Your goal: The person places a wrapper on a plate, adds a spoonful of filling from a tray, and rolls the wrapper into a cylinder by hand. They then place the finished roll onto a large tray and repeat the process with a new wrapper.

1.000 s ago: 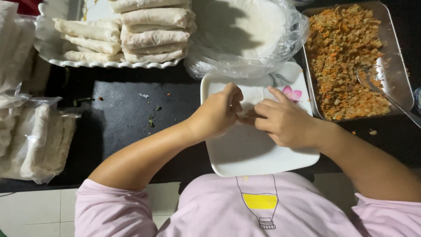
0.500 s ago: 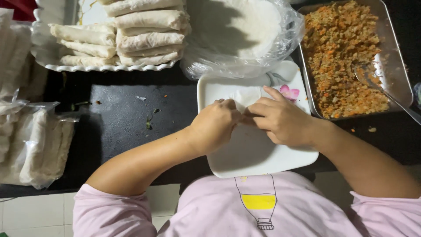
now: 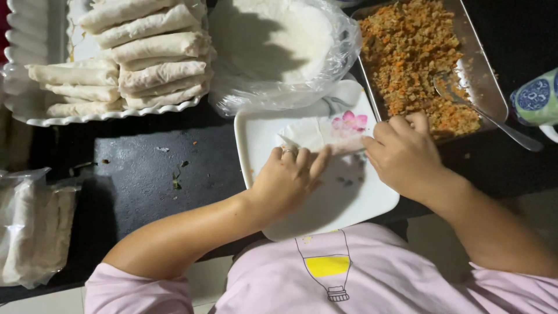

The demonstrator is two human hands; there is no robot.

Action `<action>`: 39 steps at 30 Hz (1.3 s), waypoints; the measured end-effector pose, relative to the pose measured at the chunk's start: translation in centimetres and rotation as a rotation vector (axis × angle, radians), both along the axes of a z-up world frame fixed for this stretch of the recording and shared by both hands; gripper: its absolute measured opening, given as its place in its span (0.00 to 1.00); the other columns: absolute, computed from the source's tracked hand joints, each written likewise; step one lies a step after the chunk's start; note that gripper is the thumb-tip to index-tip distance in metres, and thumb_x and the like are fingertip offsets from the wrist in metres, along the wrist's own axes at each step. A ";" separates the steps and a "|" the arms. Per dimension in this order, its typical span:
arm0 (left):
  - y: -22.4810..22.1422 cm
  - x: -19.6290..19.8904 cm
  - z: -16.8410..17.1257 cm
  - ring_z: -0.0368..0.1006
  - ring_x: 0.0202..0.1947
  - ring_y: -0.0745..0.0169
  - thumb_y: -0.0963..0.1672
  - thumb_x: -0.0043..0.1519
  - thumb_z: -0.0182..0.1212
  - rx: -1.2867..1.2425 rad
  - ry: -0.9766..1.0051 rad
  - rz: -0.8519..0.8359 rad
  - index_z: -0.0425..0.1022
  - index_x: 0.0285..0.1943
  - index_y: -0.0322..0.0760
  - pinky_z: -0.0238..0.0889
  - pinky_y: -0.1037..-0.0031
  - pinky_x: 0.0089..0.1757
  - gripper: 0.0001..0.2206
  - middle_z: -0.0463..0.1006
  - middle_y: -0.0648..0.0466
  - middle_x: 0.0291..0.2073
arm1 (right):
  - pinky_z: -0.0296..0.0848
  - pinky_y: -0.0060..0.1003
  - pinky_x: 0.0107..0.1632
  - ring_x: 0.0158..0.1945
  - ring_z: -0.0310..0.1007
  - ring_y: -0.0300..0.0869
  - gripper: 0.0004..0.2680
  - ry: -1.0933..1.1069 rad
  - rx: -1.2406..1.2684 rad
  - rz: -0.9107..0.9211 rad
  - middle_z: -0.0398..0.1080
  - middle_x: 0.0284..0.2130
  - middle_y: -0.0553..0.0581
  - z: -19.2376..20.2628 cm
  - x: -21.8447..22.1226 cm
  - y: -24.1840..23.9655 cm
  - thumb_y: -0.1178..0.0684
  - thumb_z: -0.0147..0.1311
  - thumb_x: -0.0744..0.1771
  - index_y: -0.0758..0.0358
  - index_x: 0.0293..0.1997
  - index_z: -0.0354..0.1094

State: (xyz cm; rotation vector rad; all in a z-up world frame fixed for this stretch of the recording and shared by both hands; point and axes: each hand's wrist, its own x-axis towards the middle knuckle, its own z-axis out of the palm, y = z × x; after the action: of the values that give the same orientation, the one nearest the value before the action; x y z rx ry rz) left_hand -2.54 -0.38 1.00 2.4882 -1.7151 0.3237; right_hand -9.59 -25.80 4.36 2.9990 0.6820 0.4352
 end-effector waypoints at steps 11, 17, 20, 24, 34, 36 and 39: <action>-4.8 1.3 2.7 0.76 0.36 0.54 0.65 0.59 0.51 0.501 0.131 0.046 0.49 0.78 0.43 0.68 0.66 0.33 0.43 0.77 0.49 0.42 | 0.59 0.50 0.51 0.36 0.67 0.44 0.04 -0.169 -0.066 -0.071 0.69 0.28 0.50 -2.5 -0.7 0.0 0.56 0.56 0.65 0.59 0.38 0.78; -5.0 1.1 2.8 0.77 0.38 0.53 0.65 0.56 0.54 0.498 0.178 0.098 0.52 0.77 0.46 0.67 0.66 0.35 0.43 0.77 0.49 0.42 | 0.60 0.50 0.54 0.34 0.70 0.43 0.06 -0.207 0.001 0.006 0.76 0.32 0.52 -1.5 -0.2 1.2 0.59 0.56 0.64 0.64 0.41 0.77; -4.5 1.0 2.5 0.77 0.40 0.50 0.64 0.56 0.54 0.429 0.132 0.096 0.53 0.77 0.46 0.67 0.65 0.35 0.42 0.77 0.47 0.42 | 0.60 0.52 0.58 0.40 0.74 0.42 0.05 -0.217 0.120 0.078 0.77 0.38 0.55 -1.5 0.2 1.4 0.60 0.57 0.66 0.64 0.44 0.76; -2.3 1.1 0.7 0.76 0.40 0.48 0.59 0.60 0.55 0.321 0.109 0.087 0.57 0.76 0.40 0.67 0.63 0.38 0.37 0.78 0.45 0.42 | 0.59 0.56 0.62 0.42 0.76 0.44 0.08 -0.171 0.236 0.075 0.77 0.38 0.55 -2.5 0.5 1.2 0.62 0.58 0.63 0.64 0.45 0.76; 3.2 0.7 0.1 0.78 0.40 0.43 0.38 0.57 0.64 -0.390 0.622 0.180 0.78 0.49 0.33 0.73 0.64 0.44 0.12 0.78 0.45 0.44 | 0.60 0.60 0.66 0.41 0.77 0.48 0.07 -0.015 0.423 0.067 0.76 0.36 0.55 -2.8 1.1 1.0 0.56 0.63 0.63 0.62 0.41 0.72; 3.3 0.7 -0.9 0.78 0.39 0.45 0.38 0.57 0.65 -0.433 0.665 0.230 0.79 0.46 0.33 0.74 0.65 0.43 0.09 0.78 0.46 0.45 | 0.60 0.60 0.66 0.42 0.77 0.48 0.07 0.012 0.437 0.086 0.76 0.37 0.55 -2.7 1.3 1.1 0.54 0.64 0.62 0.62 0.40 0.72; 3.4 0.6 -2.1 0.79 0.41 0.47 0.38 0.59 0.65 -0.473 0.581 0.180 0.80 0.45 0.33 0.74 0.66 0.45 0.07 0.79 0.48 0.45 | 0.60 0.60 0.66 0.41 0.76 0.47 0.03 0.039 0.362 0.081 0.75 0.34 0.54 -2.4 1.6 1.6 0.57 0.62 0.63 0.61 0.36 0.73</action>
State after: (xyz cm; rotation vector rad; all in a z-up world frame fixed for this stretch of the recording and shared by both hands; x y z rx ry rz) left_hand -1.99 3.05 -1.09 2.1019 -1.0471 0.0039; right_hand -7.95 -24.20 1.96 3.3334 0.8092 0.5601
